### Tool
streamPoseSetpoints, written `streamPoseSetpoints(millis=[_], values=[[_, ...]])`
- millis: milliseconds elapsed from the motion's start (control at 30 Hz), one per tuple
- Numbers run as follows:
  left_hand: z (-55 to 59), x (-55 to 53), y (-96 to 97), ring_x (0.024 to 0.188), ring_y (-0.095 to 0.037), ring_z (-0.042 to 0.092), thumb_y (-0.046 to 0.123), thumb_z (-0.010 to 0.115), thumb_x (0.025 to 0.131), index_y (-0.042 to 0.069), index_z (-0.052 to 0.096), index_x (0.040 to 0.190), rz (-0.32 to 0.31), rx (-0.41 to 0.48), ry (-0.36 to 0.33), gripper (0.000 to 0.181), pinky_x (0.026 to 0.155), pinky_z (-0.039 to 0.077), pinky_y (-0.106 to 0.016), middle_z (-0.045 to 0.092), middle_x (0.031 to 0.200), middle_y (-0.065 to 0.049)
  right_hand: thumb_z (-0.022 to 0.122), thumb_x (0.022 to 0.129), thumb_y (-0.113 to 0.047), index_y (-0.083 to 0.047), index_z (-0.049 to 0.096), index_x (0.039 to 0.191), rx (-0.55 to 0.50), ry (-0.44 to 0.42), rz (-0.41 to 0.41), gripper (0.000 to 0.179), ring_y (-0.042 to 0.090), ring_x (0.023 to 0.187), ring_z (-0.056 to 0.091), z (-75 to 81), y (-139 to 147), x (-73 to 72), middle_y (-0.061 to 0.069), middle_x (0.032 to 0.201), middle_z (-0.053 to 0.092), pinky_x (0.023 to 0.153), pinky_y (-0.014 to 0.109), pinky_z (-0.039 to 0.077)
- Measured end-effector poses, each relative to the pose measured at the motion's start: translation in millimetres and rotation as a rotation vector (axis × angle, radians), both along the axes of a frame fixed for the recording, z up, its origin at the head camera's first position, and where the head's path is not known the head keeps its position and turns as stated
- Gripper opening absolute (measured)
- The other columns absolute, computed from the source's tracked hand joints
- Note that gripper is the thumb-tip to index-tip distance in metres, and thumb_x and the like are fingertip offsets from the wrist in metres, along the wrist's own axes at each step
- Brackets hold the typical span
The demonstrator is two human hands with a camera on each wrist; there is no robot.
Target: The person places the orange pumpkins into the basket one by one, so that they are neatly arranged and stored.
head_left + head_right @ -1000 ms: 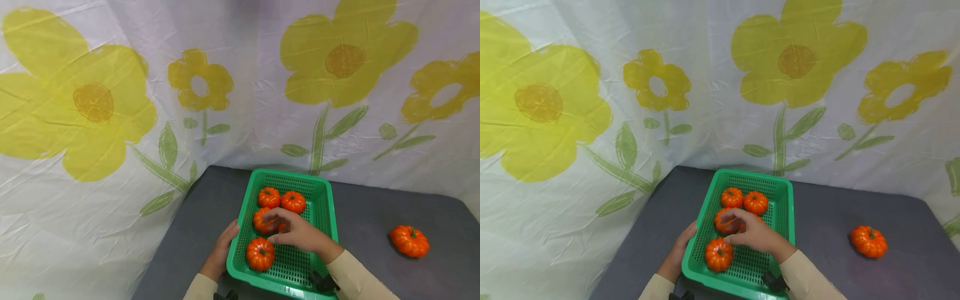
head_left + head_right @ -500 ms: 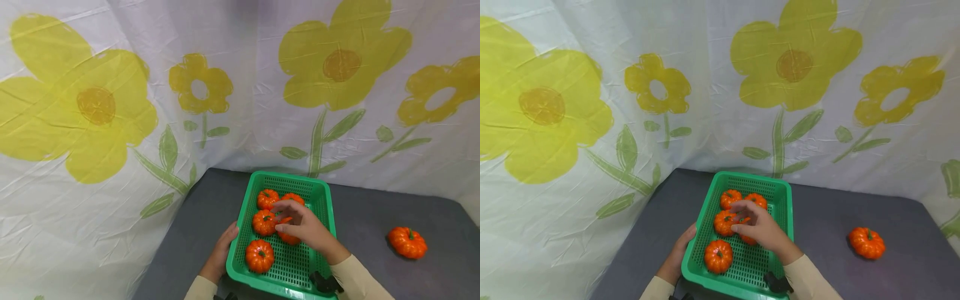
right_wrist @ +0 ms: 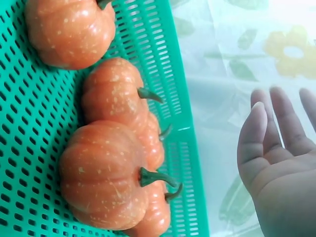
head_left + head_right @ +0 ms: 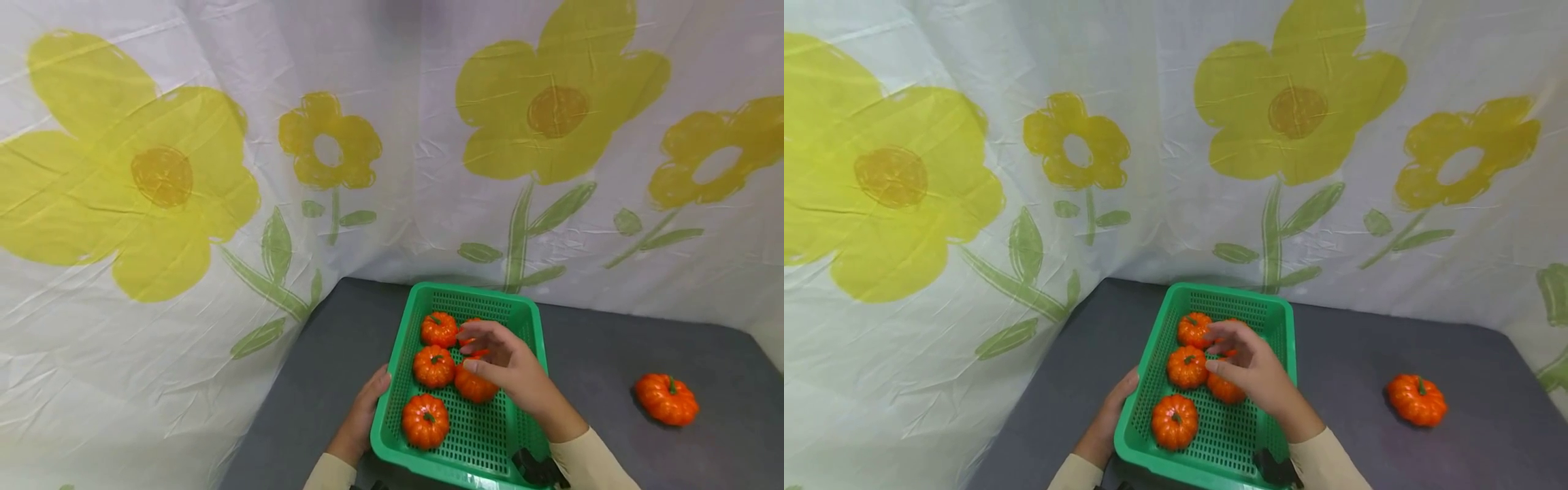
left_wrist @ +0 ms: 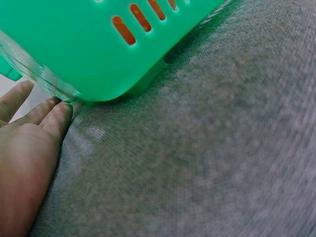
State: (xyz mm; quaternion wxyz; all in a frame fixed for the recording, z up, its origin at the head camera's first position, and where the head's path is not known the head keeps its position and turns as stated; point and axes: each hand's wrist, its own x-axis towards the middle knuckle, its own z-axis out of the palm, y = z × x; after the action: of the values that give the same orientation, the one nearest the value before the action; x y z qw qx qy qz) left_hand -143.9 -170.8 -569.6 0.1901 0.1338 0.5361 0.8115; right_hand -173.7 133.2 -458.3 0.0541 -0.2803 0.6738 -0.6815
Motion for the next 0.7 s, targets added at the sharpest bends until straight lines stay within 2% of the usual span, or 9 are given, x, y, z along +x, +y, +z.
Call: streamPoseSetpoints(millis=[200,433,700], values=[[1.5,0.5,-0.7,0.154,-0.041,0.035,0.041,0.027,0.118,0.0,0.013,0.173,0.009,-0.007,-0.003,0.07,0.121,0.039,-0.045,0.027,0.172,-0.027,0.069,0.104,0.004,-0.002,0.057,0.15,0.026,0.003,-0.006,0.048,0.033,0.119,0.065,7.9,2,4.6,0.034,0.14,0.056,0.098,0.039,0.058],[1.2,0.8,-1.4,0.154,-0.04,0.034,0.04,0.026,0.118,0.0,0.011,0.173,0.015,-0.02,-0.01,0.07,0.121,0.039,-0.043,0.025,0.173,-0.027,0.066,0.105,0.007,0.006,0.053,0.15,0.031,0.032,-0.03,0.047,0.041,0.119,0.063,13.2,15,7.5,0.032,0.141,0.057,0.093,0.038,0.06],[0.7,0.7,0.3,0.153,-0.038,0.038,0.039,0.026,0.119,0.0,0.017,0.173,0.017,-0.018,-0.011,0.067,0.12,0.04,-0.043,0.031,0.171,-0.025,0.063,0.105,0.011,0.001,0.054,0.152,0.03,0.074,-0.084,0.049,0.031,0.119,0.062,10.2,32,10.5,0.023,0.141,0.061,0.091,0.033,0.06]])
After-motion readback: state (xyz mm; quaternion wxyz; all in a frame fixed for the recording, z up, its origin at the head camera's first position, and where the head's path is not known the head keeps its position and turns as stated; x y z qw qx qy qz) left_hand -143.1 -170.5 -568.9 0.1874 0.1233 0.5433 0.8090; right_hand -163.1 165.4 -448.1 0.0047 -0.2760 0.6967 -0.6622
